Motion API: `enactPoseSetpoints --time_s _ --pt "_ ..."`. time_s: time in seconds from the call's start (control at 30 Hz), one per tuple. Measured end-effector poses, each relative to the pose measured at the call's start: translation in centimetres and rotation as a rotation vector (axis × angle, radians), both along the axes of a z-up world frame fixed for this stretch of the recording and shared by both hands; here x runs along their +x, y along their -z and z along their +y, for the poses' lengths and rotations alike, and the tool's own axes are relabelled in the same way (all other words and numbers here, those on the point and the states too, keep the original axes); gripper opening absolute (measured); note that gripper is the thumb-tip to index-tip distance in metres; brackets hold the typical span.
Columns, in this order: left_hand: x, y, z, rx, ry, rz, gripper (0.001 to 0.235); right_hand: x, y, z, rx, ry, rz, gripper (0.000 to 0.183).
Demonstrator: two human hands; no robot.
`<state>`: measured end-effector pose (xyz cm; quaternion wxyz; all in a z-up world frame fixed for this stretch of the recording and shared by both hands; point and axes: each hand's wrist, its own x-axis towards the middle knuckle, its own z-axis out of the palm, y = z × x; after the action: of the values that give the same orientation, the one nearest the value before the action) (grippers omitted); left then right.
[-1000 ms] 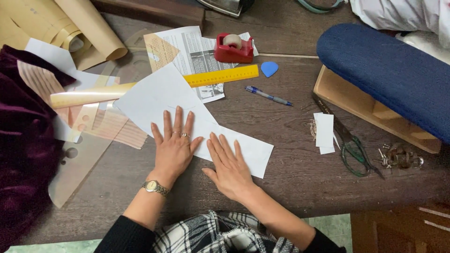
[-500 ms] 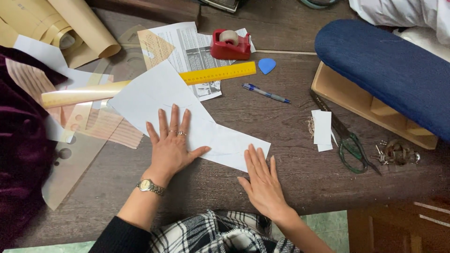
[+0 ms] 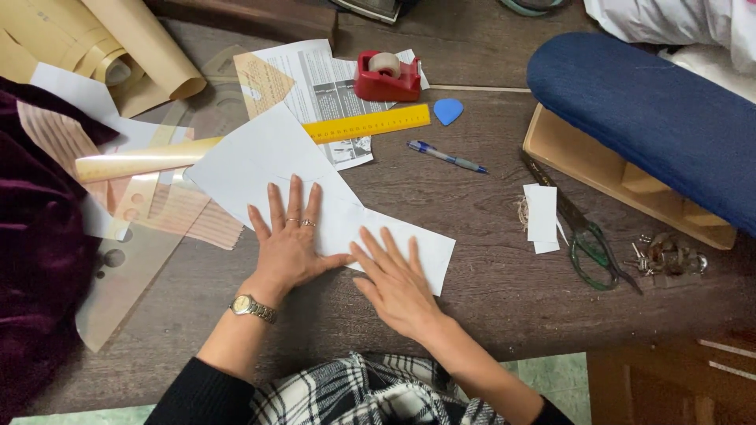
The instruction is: The person measures and cuts a piece of white paper using a ruler and scissors. They then fold the paper, apply tape to secure the fold, and cut along a curved line to shape the paper.
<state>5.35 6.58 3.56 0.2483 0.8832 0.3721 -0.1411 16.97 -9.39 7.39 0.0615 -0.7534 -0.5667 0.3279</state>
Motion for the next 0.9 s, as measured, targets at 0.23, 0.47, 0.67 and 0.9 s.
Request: enactPoseSetpoints --time_s 0.23,0.47,0.67,0.9 --pt "-0.1 1.4 0.4 0.018 0.030 0.042 0.130 -0.5 2.8 1.2 0.135 -0.104 0.021 0.054" --pt "0.0 0.4 0.6 -0.043 0.023 0.035 0.141 0.1 1.8 -0.6 0.087 -0.079 0.058 0.052" --pt "0.0 0.2 0.6 -0.057 0.022 0.034 0.146 0.6 0.6 -2.0 0.022 -0.054 0.072 0.052" --pt "0.0 -0.3 0.6 -0.065 0.070 0.108 0.140 1.0 2.4 -4.5 0.295 -0.063 -0.057 0.048"
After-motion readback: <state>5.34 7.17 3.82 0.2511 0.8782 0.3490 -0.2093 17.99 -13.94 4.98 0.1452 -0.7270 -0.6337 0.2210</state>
